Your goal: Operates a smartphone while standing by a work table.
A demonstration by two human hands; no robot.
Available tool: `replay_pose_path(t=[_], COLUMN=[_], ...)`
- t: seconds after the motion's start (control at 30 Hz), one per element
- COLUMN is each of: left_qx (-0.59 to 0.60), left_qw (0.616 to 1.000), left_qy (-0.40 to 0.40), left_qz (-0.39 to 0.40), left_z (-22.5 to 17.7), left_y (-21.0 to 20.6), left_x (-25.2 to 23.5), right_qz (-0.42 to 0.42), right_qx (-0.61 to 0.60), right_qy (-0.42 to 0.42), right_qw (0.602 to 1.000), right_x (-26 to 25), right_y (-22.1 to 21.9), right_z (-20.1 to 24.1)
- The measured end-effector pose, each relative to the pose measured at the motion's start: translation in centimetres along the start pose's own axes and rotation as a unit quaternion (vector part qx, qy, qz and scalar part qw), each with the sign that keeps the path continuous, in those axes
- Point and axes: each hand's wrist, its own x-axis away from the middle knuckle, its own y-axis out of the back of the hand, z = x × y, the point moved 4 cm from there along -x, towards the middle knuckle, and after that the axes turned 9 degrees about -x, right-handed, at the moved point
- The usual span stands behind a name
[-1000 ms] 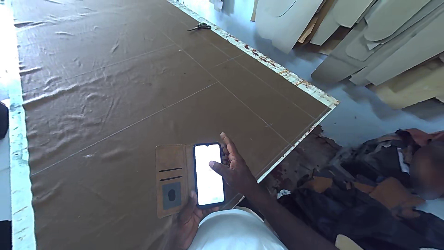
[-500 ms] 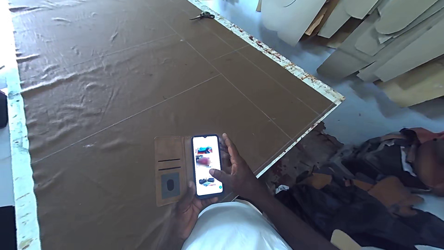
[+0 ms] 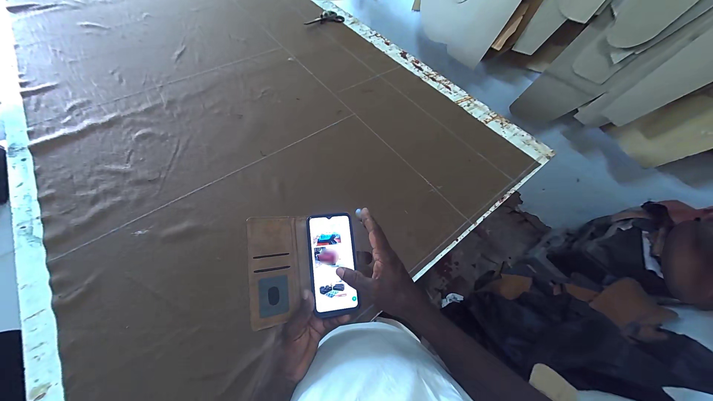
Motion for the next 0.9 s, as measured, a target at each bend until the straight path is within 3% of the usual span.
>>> replay_pose_path(t=[0.27,0.63,0.8,0.9], left_qx=[-0.024,-0.007,0.003,0.026], left_qw=[0.999,1.0,1.0,1.0], left_qy=[0.008,0.005,-0.001,-0.007], left_qz=[0.026,0.028,0.028,0.004], left_z=[0.3,0.4,0.0,-0.4], left_y=[0.0,0.3,0.1,0.0], left_x=[0.2,0.1,-0.2,-0.2], right_qz=[-0.032,-0.04,-0.02,0.032], right_qx=[-0.009,-0.003,-0.043,-0.038], right_qy=[0.048,0.047,0.036,0.015], right_qw=[0.998,0.998,0.998,0.999], right_x=[-2.2,-2.8,-1.8,0.0], right_y=[0.3,1.0,0.7,0.4], right_z=[1.4,1.8,1.3,0.1])
